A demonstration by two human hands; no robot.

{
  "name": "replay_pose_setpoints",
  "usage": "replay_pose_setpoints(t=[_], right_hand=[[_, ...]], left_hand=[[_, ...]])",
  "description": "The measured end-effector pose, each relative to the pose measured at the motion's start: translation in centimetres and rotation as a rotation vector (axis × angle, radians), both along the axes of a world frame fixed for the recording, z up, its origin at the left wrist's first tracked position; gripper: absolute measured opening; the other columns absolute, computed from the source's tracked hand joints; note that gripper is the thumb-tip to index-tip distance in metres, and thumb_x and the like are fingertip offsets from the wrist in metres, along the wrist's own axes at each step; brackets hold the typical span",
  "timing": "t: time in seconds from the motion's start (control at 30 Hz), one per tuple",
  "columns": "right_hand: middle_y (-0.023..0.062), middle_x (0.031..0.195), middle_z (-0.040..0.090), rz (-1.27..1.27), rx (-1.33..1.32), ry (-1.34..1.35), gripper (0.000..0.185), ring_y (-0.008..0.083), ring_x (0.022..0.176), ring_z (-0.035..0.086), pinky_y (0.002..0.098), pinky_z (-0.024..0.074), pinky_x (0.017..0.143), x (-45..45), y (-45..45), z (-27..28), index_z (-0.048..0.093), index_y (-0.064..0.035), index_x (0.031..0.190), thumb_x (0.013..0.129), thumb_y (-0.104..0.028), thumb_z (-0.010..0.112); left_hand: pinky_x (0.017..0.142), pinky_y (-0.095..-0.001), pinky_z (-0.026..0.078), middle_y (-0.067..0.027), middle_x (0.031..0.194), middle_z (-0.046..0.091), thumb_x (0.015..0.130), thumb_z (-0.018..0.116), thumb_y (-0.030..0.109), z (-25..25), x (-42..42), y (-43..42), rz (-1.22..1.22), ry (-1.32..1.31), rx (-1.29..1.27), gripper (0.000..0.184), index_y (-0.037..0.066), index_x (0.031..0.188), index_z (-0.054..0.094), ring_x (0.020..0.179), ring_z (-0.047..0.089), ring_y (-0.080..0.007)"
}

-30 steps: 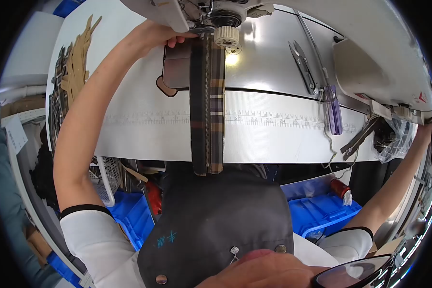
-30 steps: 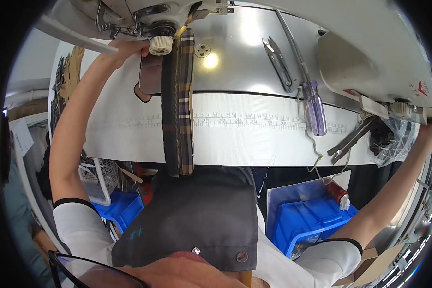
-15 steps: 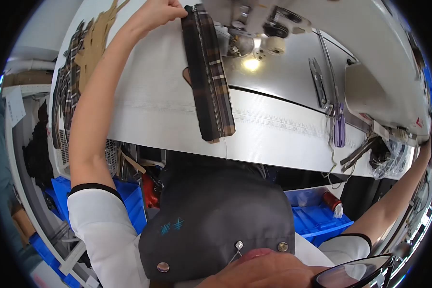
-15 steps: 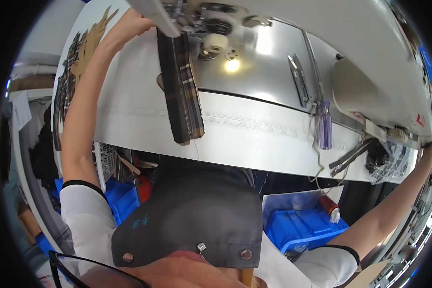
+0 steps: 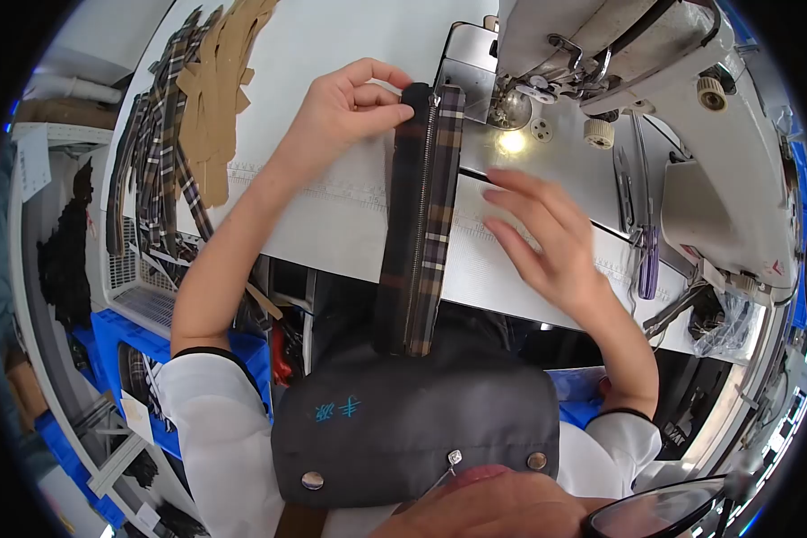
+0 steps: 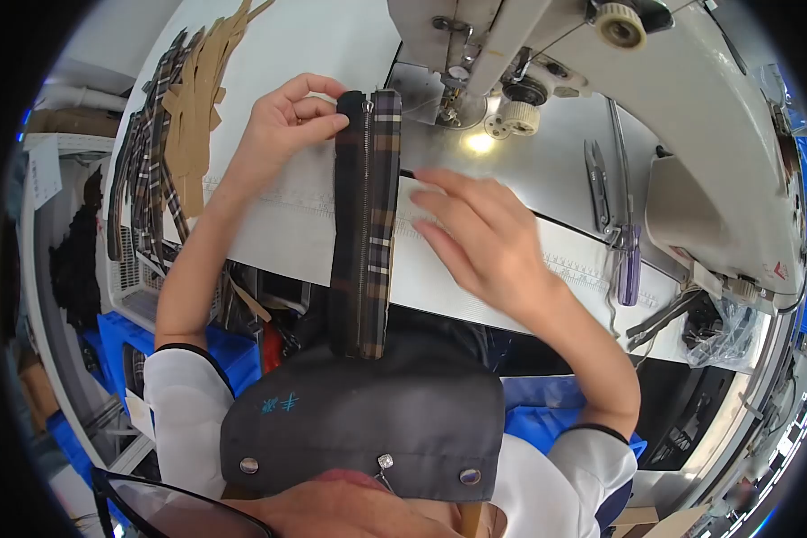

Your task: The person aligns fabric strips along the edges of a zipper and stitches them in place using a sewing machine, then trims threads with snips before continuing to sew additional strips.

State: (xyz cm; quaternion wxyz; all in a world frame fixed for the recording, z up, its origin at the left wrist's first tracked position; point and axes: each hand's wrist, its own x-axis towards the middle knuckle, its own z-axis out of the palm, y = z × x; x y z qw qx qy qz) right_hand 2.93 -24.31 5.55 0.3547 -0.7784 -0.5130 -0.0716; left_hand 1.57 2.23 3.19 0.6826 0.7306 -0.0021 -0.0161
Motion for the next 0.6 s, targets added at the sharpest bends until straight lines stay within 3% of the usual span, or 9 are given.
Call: replay_pose_setpoints(t=[0.07, 0.17, 0.2, 0.3, 0.33, 0.43, 0.47, 0.6], right_hand=[[0.0127, 0.107, 0.061, -0.055, 0.153, 0.058, 0.028, 0.0284, 0.076, 0.061, 0.0337, 0.0502, 0.064, 1.8, 3.1, -2.4, 0.061, -0.0003, 0.098, 0.072, -0.007, 0.071], [0.0113, 0.104, 0.061, -0.146, 0.082, 0.127, 0.028, 0.0269, 0.076, 0.061, 0.0333, 0.051, 0.062, 3.3, 5.1, -2.9, 0.06, 0.0, 0.097, 0.073, -0.008, 0.07], [0.0109, 0.097, 0.061, -0.171, 0.086, 0.142, 0.024, 0.0256, 0.073, 0.06, 0.0337, 0.0498, 0.061, 3.4, 5.2, -3.3, 0.061, -0.0005, 0.093, 0.073, -0.009, 0.071], [0.0111, 0.091, 0.06, -0.187, -0.037, 0.245, 0.017, 0.0252, 0.069, 0.059, 0.034, 0.0476, 0.059, 3.1, 4.3, -3.5, 0.061, -0.001, 0.086, 0.073, -0.007, 0.07], [0.0111, 0.089, 0.059, -0.171, -0.028, 0.269, 0.015, 0.0251, 0.069, 0.058, 0.0338, 0.0467, 0.058, 3.0, 4.0, -3.5, 0.061, -0.0009, 0.085, 0.073, -0.006, 0.07], [0.0107, 0.084, 0.058, -0.126, 0.02, 0.361, 0.011, 0.0246, 0.068, 0.056, 0.033, 0.0444, 0.057, 2.1, 3.0, -3.5, 0.061, -0.0002, 0.082, 0.074, -0.003, 0.068], [0.0103, 0.083, 0.057, -0.114, 0.049, 0.402, 0.01, 0.0243, 0.07, 0.056, 0.0326, 0.0439, 0.058, 1.7, 2.8, -3.5, 0.061, 0.0002, 0.081, 0.074, -0.002, 0.068], [0.0095, 0.08, 0.055, -0.08, 0.187, 0.53, 0.01, 0.024, 0.075, 0.055, 0.0323, 0.0433, 0.062, 1.1, 2.5, -3.7, 0.062, 0.0011, 0.083, 0.074, 0.001, 0.065]], left_hand=[[0.063, -0.0161, 0.043, -0.0008, 0.08, 0.066, 0.081, 0.065, 0.004, -0.2, -0.3, -0.7, 0.003, -0.043, -0.051, 0.025, 0.001, 0.106, 0.061, 0.069, 0.055, -0.0023], [0.067, -0.0166, 0.047, -0.0026, 0.088, 0.066, 0.08, 0.064, -0.001, 0.0, -1.2, -2.1, -0.013, 0.081, -0.184, 0.032, 0.0, 0.112, 0.06, 0.073, 0.057, -0.0033], [0.072, -0.0207, 0.05, -0.0022, 0.092, 0.064, 0.079, 0.065, -0.002, -0.2, -1.5, -2.2, -0.044, 0.144, -0.147, 0.025, 0.001, 0.103, 0.063, 0.077, 0.06, -0.0065], [0.07, -0.0228, 0.051, -0.0023, 0.089, 0.062, 0.078, 0.065, -0.001, -1.2, -2.3, -3.3, 0.037, -0.303, 0.211, 0.017, 0.003, 0.094, 0.065, 0.078, 0.061, -0.0104], [0.067, -0.0263, 0.052, -0.0048, 0.085, 0.059, 0.073, 0.066, -0.003, -0.7, -2.6, -3.7, 0.059, -0.422, 0.335, 0.015, 0.004, 0.086, 0.064, 0.076, 0.062, -0.017], [0.062, -0.0285, 0.05, -0.0066, 0.085, 0.058, 0.068, 0.066, -0.004, -0.7, -3.3, -4.0, 0.053, -0.741, 0.693, 0.018, 0.003, 0.084, 0.062, 0.071, 0.06, -0.0199], [0.059, -0.03, 0.049, -0.0062, 0.084, 0.057, 0.063, 0.066, -0.003, -1.0, -3.0, -4.1, 0.054, -0.897, 0.725, 0.02, 0.003, 0.081, 0.061, 0.068, 0.058, -0.0207], [0.059, -0.03, 0.05, -0.0049, 0.082, 0.054, 0.063, 0.068, 0.0, -1.3, -2.9, -4.3, -0.001, -1.08, 0.812, 0.019, 0.002, 0.08, 0.06, 0.068, 0.055, -0.0193]])
